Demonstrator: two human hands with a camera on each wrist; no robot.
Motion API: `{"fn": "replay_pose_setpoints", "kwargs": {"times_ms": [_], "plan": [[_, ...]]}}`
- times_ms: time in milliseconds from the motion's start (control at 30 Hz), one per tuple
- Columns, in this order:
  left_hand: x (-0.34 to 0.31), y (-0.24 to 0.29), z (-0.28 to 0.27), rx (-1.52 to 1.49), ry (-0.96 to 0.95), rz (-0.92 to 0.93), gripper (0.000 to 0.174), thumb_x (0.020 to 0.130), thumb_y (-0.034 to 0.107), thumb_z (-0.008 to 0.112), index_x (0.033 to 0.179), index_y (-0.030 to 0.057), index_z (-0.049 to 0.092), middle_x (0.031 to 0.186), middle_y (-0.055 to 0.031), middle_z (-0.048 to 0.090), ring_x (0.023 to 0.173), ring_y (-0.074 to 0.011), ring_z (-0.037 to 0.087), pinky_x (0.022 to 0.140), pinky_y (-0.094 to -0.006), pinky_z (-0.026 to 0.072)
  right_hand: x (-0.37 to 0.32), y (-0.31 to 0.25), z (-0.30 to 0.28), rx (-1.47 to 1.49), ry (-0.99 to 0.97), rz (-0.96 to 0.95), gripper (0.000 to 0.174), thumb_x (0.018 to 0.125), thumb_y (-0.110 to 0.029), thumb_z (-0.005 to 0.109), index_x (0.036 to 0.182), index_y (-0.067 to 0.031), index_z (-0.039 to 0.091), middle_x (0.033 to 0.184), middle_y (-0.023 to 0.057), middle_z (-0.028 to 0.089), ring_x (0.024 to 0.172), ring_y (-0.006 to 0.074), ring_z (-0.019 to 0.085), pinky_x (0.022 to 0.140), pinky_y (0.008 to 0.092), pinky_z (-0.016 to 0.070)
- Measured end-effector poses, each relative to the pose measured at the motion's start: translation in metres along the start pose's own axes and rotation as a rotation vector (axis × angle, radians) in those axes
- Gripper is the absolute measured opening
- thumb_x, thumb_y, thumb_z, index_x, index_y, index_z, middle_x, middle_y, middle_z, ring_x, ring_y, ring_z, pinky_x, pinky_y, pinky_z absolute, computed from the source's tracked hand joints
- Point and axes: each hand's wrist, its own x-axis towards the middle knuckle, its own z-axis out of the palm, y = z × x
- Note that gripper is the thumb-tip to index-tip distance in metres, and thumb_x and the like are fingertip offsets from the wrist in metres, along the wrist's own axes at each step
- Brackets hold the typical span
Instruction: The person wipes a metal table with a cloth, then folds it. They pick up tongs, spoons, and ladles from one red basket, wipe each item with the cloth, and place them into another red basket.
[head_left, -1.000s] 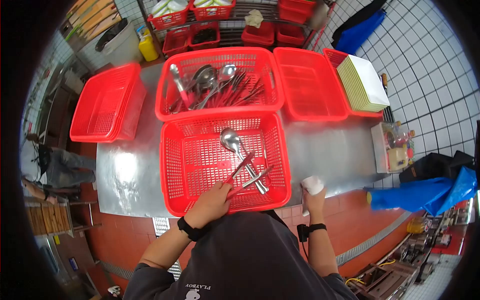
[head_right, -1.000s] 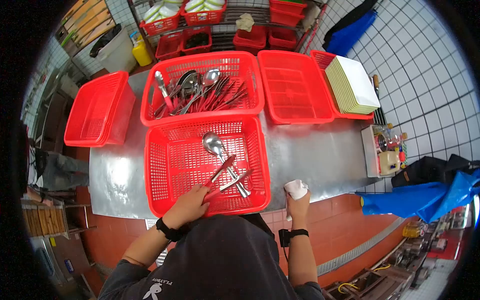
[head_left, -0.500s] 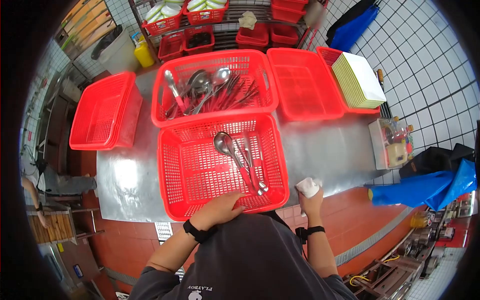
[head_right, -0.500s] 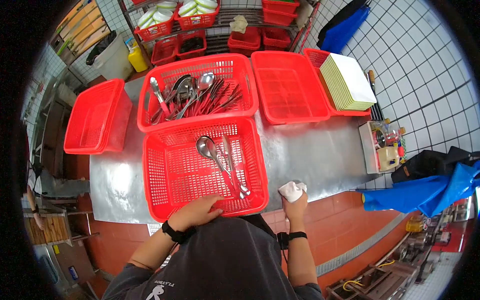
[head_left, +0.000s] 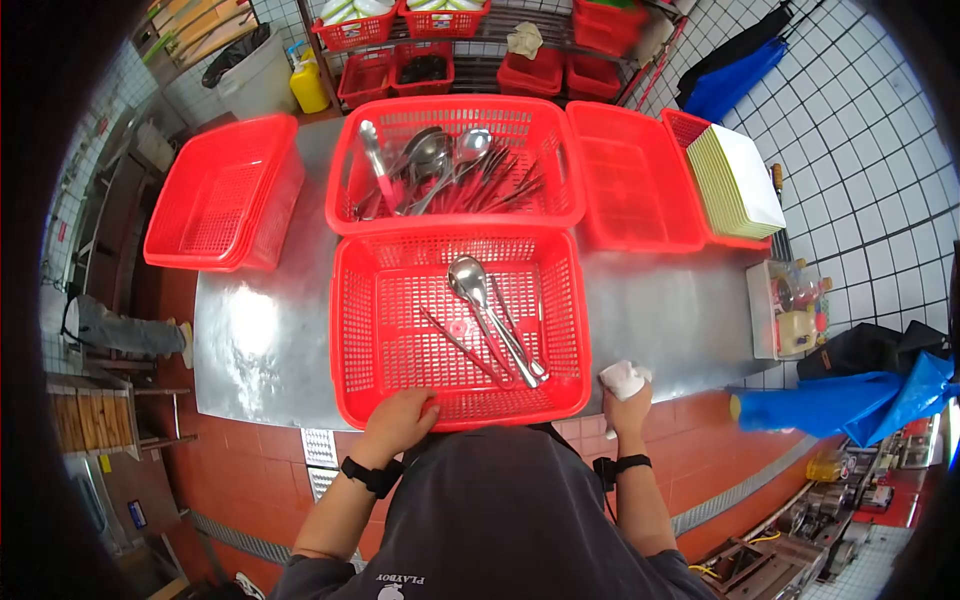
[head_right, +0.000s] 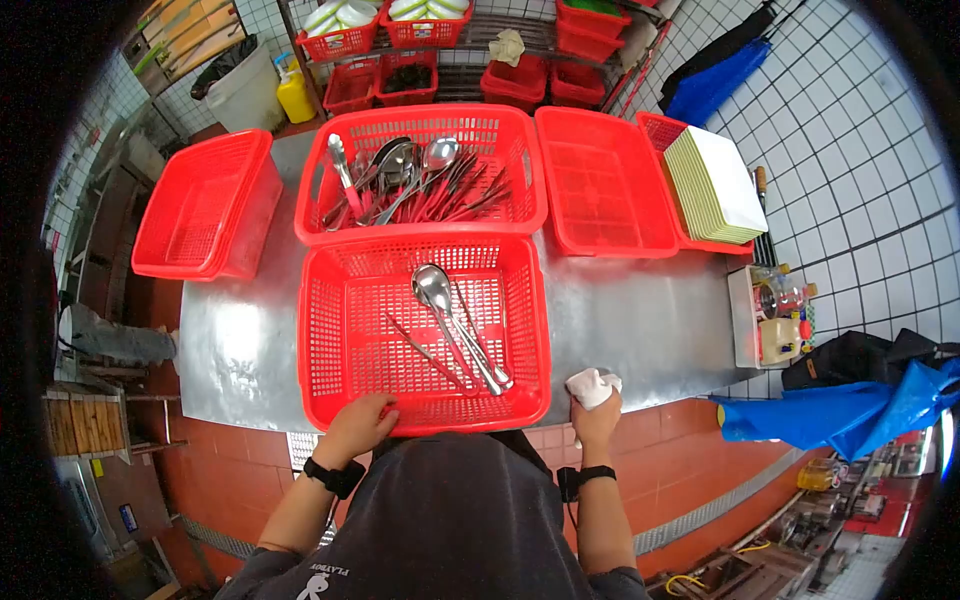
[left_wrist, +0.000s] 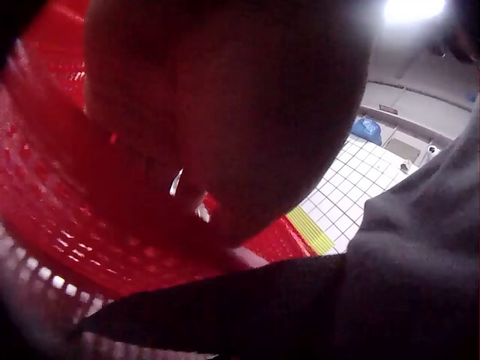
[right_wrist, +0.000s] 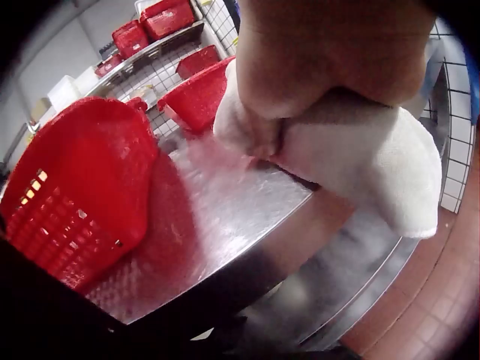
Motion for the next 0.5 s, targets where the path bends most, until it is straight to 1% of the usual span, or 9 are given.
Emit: {"fn": "replay_pose_setpoints", "kwargs": {"times_ms": [67, 200, 300, 367, 400, 467, 500], "plan": [[0.001, -0.006, 0.006, -0.005, 0.014, 0.008, 0.034, 0.09, 0.026, 0.058, 0.112, 0.0014, 0.064, 0.105, -0.0195, 0.067, 0.097, -0.0369, 0.063, 0.085, -0.0454, 0.051, -0.002, -0.008, -0.002, 0.017, 0.05, 0.129, 0.026, 0.064, -0.006, 0.073, 0.088, -0.0018, 0.064, 0.089, 0.0162, 0.064, 0.086, 0.0334, 0.065, 0.076, 0.0412, 0.0507], [0.002, -0.016, 0.014, 0.005, 0.061, 0.025, 0.033, 0.089, 0.026, 0.057, 0.111, 0.0019, 0.064, 0.103, -0.0188, 0.067, 0.096, -0.0369, 0.064, 0.084, -0.0454, 0.0513, -0.003, -0.001, 0.0, 0.071, 0.01, 0.094, 0.031, 0.064, -0.006, 0.073, 0.093, -0.0005, 0.063, 0.09, 0.0176, 0.065, 0.088, 0.0345, 0.065, 0.076, 0.0419, 0.0508], [0.002, -0.019, 0.015, 0.012, 0.062, 0.029, 0.033, 0.09, 0.026, 0.057, 0.111, 0.0017, 0.064, 0.103, -0.0189, 0.067, 0.096, -0.0368, 0.064, 0.084, -0.0453, 0.0513, -0.007, 0.014, 0.007, -0.012, -0.011, 0.049, 0.035, 0.063, -0.006, 0.073, 0.096, 0.0008, 0.062, 0.09, 0.0174, 0.065, 0.087, 0.0352, 0.065, 0.075, 0.0422, 0.0508], [0.002, -0.02, 0.015, 0.02, 0.055, 0.026, 0.033, 0.09, 0.026, 0.057, 0.111, 0.0018, 0.064, 0.104, -0.019, 0.067, 0.097, -0.0368, 0.064, 0.084, -0.0453, 0.0513, -0.01, 0.019, 0.009, -0.048, -0.025, 0.115, 0.044, 0.064, -0.008, 0.075, 0.104, 0.0022, 0.059, 0.097, 0.0196, 0.064, 0.094, 0.0371, 0.064, 0.08, 0.0446, 0.0503], [0.002, -0.021, 0.016, 0.009, 0.05, 0.024, 0.033, 0.09, 0.026, 0.057, 0.112, 0.0018, 0.064, 0.105, -0.0194, 0.067, 0.097, -0.0367, 0.063, 0.085, -0.0453, 0.051, -0.011, 0.015, 0.008, -0.047, -0.025, 0.115, 0.044, 0.064, -0.008, 0.075, 0.104, 0.0022, 0.059, 0.097, 0.0196, 0.064, 0.094, 0.0371, 0.064, 0.08, 0.0446, 0.0503], [0.004, -0.021, 0.014, 0.002, 0.046, 0.026, 0.034, 0.09, 0.027, 0.057, 0.113, 0.0018, 0.063, 0.106, -0.0198, 0.067, 0.098, -0.0367, 0.063, 0.086, -0.0453, 0.0507, -0.013, 0.008, 0.006, -0.156, -0.012, 0.164, 0.061, 0.065, -0.014, 0.079, 0.117, 0.0044, 0.053, 0.111, 0.0247, 0.059, 0.105, 0.0405, 0.059, 0.087, 0.0486, 0.0484], [0.006, -0.022, 0.011, -0.054, -0.016, -0.004, 0.036, 0.091, 0.028, 0.057, 0.116, 0.002, 0.062, 0.108, -0.0205, 0.066, 0.101, -0.037, 0.063, 0.088, -0.0453, 0.0502, -0.013, 0.006, 0.005, -0.154, -0.009, 0.167, 0.061, 0.065, -0.014, 0.079, 0.117, 0.0044, 0.053, 0.111, 0.0247, 0.059, 0.105, 0.0405, 0.059, 0.087, 0.0486, 0.0484]]}}
